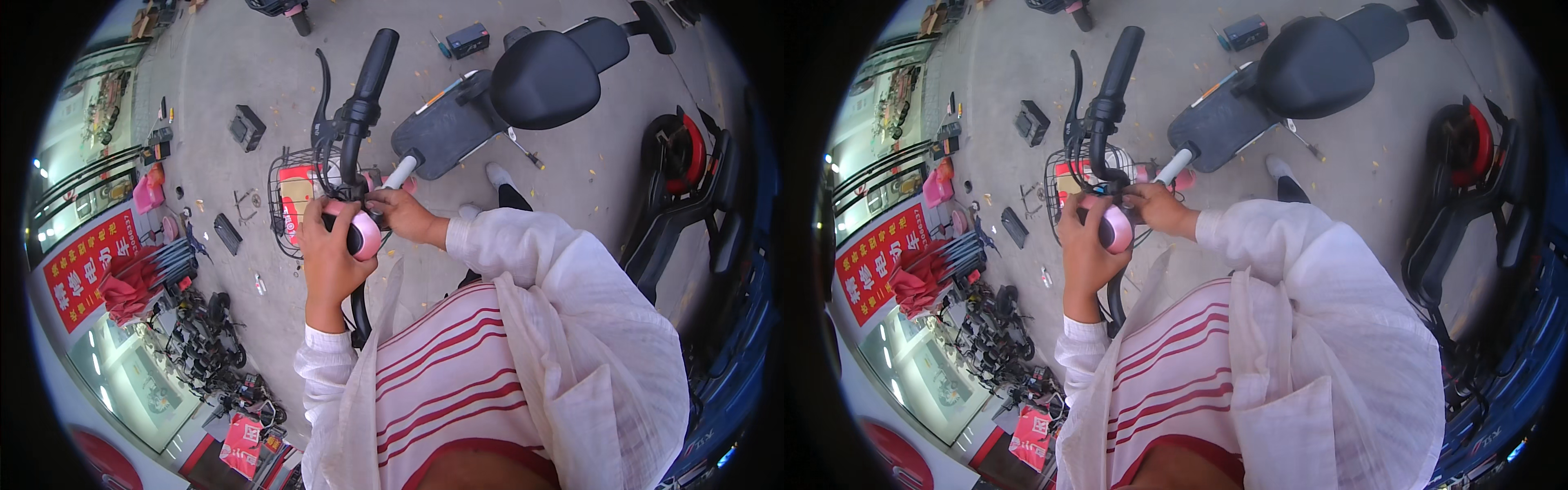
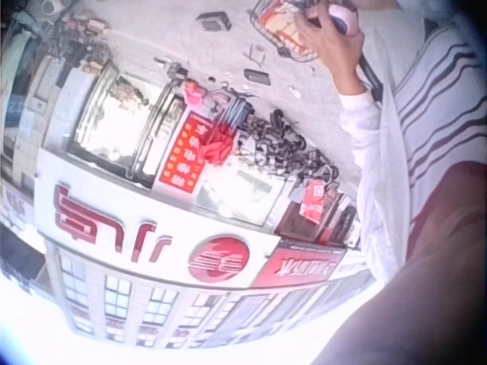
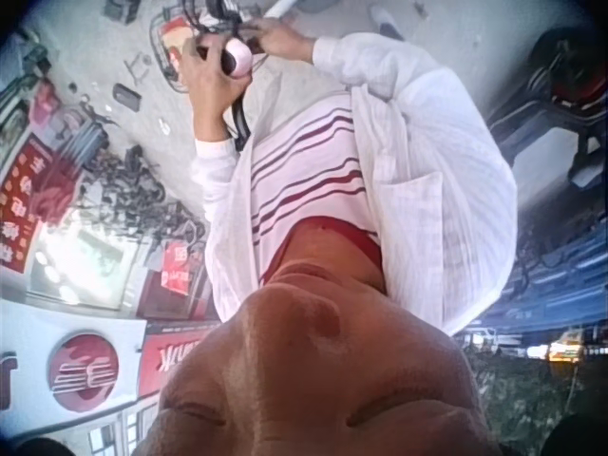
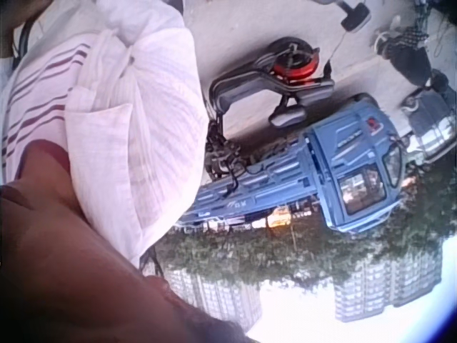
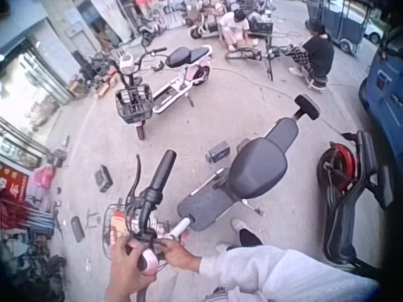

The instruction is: The person installs a new inner tube into a bicycle tire, seats the tire bead onto the rim, and inflates the tire using a hand pump. The person then walks to an electric scooter and adjusts the handlebar controls.

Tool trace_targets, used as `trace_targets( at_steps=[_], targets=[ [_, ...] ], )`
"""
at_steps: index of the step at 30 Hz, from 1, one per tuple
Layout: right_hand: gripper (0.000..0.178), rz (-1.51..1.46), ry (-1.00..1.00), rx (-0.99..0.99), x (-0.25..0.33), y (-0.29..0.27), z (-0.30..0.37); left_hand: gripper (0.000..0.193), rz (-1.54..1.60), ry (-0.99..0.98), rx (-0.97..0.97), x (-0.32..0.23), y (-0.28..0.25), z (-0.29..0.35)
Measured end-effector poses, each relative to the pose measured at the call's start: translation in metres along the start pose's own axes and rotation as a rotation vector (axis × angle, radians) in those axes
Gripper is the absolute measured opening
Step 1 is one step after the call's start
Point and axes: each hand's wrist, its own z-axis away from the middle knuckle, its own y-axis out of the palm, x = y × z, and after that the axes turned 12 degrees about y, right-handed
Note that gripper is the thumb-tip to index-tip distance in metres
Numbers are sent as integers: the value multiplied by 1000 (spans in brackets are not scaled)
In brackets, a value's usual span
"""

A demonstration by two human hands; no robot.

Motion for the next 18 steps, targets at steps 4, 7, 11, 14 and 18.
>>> trace_targets(
  at_steps=[4,7,11,14,18],
  targets=[
    [25,-219,61,-61,-7,9,-7,70,51,-24,-28,6,-1,1],
    [21,-271,148,-90,-2,10,-12,71,157,-123,-60,14,-1,6],
    [20,-247,173,-77,7,15,-20,82,245,-229,-148,38,5,25],
    [21,165,133,-189,-11,18,7,82,241,-185,-88,33,-2,20],
    [19,256,135,-50,-24,25,32,83,251,-201,-83,35,0,23]
  ],
)
